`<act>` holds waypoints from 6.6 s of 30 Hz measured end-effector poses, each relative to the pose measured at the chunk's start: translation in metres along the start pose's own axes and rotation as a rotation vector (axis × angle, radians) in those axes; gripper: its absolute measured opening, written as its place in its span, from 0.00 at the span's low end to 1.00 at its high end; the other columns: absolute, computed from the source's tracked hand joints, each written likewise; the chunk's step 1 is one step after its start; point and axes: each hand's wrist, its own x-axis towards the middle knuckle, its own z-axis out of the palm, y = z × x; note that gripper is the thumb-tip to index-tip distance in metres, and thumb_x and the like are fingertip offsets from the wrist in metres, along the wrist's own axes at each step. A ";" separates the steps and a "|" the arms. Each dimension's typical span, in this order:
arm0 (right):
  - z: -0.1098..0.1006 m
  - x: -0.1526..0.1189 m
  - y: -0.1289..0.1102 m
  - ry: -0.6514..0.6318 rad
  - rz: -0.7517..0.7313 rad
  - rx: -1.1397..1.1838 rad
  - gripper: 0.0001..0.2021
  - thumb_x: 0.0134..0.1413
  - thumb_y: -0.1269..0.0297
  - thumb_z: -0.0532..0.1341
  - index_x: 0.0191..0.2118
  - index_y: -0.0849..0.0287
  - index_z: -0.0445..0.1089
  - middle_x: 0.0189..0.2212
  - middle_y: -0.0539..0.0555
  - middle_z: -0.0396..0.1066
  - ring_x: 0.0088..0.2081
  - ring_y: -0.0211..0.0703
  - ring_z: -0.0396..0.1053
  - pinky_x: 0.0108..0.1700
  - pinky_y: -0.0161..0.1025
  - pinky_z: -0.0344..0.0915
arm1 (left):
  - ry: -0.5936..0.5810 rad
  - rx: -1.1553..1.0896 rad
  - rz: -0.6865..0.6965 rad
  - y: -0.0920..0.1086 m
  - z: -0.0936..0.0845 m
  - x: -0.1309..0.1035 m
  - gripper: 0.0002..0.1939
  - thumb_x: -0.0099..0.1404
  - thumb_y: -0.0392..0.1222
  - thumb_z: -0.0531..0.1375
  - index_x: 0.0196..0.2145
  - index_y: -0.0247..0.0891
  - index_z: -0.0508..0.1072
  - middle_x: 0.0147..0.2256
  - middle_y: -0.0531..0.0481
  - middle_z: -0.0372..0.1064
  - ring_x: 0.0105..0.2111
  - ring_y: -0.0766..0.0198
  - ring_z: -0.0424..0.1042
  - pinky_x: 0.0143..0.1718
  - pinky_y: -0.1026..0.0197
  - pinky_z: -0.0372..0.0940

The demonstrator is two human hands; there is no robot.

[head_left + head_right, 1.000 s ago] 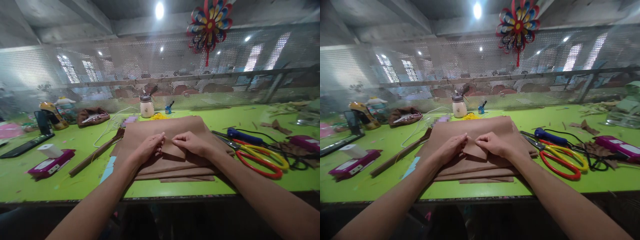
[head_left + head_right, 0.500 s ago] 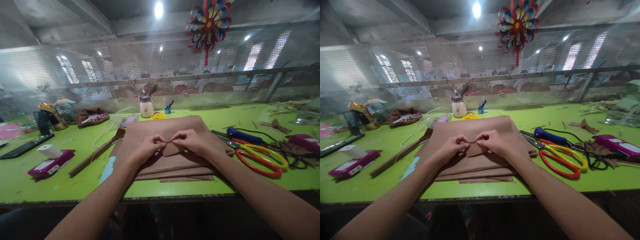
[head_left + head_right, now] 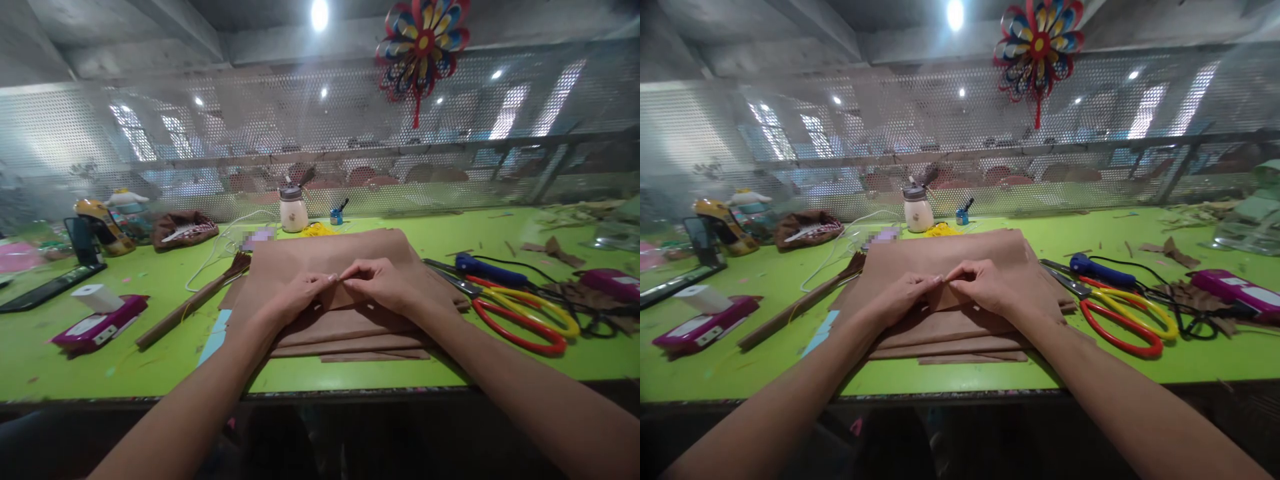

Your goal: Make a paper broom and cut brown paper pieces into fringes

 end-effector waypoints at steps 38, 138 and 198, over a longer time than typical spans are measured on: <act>-0.007 0.000 0.002 -0.079 0.090 0.180 0.13 0.40 0.71 0.57 0.37 0.64 0.68 0.21 0.49 0.65 0.23 0.33 0.60 0.25 0.32 0.57 | 0.006 0.156 0.003 -0.006 0.000 0.004 0.20 0.57 0.55 0.52 0.25 0.32 0.68 0.16 0.55 0.59 0.16 0.73 0.53 0.18 0.69 0.48; -0.003 -0.004 0.001 -0.127 0.166 0.153 0.14 0.42 0.62 0.60 0.37 0.63 0.72 0.13 0.45 0.60 0.15 0.29 0.51 0.17 0.30 0.47 | 0.099 -0.115 0.076 -0.018 -0.002 0.006 0.08 0.51 0.39 0.59 0.30 0.33 0.68 0.18 0.57 0.59 0.18 0.74 0.56 0.20 0.69 0.50; 0.000 0.003 0.004 0.057 0.219 0.359 0.14 0.40 0.62 0.62 0.34 0.65 0.74 0.29 0.55 0.72 0.27 0.36 0.63 0.26 0.33 0.61 | -0.044 0.004 0.069 -0.010 0.006 0.006 0.14 0.61 0.48 0.52 0.35 0.32 0.64 0.29 0.44 0.70 0.23 0.69 0.67 0.22 0.67 0.60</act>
